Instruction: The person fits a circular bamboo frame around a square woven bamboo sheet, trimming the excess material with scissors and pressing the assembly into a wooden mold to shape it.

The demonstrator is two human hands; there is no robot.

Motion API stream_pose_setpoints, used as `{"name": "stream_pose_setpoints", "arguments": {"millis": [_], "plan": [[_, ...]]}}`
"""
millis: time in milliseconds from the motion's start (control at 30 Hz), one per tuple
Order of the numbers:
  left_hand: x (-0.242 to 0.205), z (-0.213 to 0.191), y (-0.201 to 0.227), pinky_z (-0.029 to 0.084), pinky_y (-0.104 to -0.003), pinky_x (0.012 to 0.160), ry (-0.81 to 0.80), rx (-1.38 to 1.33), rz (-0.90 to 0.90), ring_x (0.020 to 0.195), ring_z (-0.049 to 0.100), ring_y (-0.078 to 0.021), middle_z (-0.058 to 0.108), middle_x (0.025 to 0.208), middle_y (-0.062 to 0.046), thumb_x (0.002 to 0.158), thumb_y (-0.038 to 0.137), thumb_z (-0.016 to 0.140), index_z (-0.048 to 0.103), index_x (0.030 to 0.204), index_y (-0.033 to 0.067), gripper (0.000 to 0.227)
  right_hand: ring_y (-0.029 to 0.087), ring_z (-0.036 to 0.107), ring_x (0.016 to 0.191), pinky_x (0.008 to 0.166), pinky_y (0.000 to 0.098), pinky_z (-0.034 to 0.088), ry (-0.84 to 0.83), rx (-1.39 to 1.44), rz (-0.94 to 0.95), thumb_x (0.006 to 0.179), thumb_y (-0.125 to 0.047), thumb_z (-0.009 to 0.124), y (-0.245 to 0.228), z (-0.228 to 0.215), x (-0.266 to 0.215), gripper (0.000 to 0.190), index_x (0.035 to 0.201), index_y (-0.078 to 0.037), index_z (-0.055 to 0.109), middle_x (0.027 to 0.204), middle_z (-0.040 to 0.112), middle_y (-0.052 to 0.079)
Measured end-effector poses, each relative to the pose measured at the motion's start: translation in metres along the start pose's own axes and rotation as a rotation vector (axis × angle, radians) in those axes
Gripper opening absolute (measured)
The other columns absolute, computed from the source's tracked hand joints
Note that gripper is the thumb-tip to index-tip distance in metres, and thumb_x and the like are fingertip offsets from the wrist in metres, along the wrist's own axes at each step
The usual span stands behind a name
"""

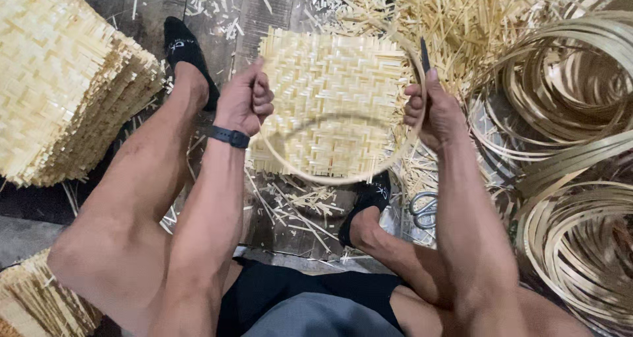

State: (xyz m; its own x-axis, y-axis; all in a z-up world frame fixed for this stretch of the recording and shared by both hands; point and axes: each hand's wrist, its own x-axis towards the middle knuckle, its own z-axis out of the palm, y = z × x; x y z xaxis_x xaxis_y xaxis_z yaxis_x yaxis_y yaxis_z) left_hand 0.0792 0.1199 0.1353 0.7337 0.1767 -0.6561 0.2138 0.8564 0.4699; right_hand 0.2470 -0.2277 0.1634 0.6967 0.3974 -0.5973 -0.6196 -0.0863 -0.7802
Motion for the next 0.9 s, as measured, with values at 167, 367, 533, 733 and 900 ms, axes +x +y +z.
{"name": "stream_pose_setpoints", "arguments": {"millis": [167,367,533,733,900], "plan": [[0.0,0.001,0.008,0.036,-0.023,0.048,-0.023,0.072,-0.068,0.052,0.045,-0.0092,0.055,0.061,0.001,0.103,0.035,0.057,0.07,0.085,0.0047,0.038,0.01,0.03,0.045,0.04,0.0261,0.023,-0.153,0.297,-0.055,0.094,-0.057,0.071,0.021,0.006,0.002,0.052,0.07,-0.013,0.056,0.052,0.031,-0.005],[0.013,0.005,0.017,0.02,-0.023,0.035,0.008,0.242,-0.066,0.039,0.029,-0.006,0.034,0.046,0.008,0.101,0.037,0.064,0.047,0.062,0.0158,0.048,0.009,0.028,0.042,0.035,0.0267,0.02,-0.035,0.157,0.029,0.096,-0.055,0.07,0.011,-0.007,-0.004,0.059,0.06,-0.021,0.037,0.051,0.029,-0.006],[0.012,0.005,0.009,0.029,-0.023,0.044,-0.1,0.262,-0.059,0.048,0.037,-0.0066,0.043,0.056,0.006,0.104,0.045,0.062,0.065,0.085,0.0065,0.043,0.008,0.028,0.045,0.039,0.0247,0.022,-0.063,0.272,-0.016,0.097,-0.054,0.071,0.017,-0.015,0.003,0.056,0.065,-0.019,0.042,0.055,0.029,-0.006],[0.01,-0.013,-0.055,0.036,-0.025,0.049,-0.02,-0.177,0.127,0.053,0.043,-0.0109,0.049,0.061,0.002,0.101,0.043,0.058,0.069,0.099,0.0039,0.041,0.012,0.035,0.052,0.046,0.0278,0.028,0.005,0.418,-0.214,0.099,-0.054,0.07,0.034,-0.006,0.006,0.051,0.073,-0.013,0.052,0.059,0.035,-0.004],[0.026,-0.041,-0.069,0.027,-0.023,0.039,-0.078,-0.297,0.052,0.043,0.034,-0.0084,0.042,0.053,0.003,0.101,0.041,0.064,0.065,0.088,0.0056,0.038,0.01,0.04,0.058,0.053,0.0263,0.031,-0.017,0.238,-0.136,0.101,-0.051,0.07,0.023,-0.012,0.009,0.043,0.1,-0.007,0.074,0.067,0.044,-0.004]]}}
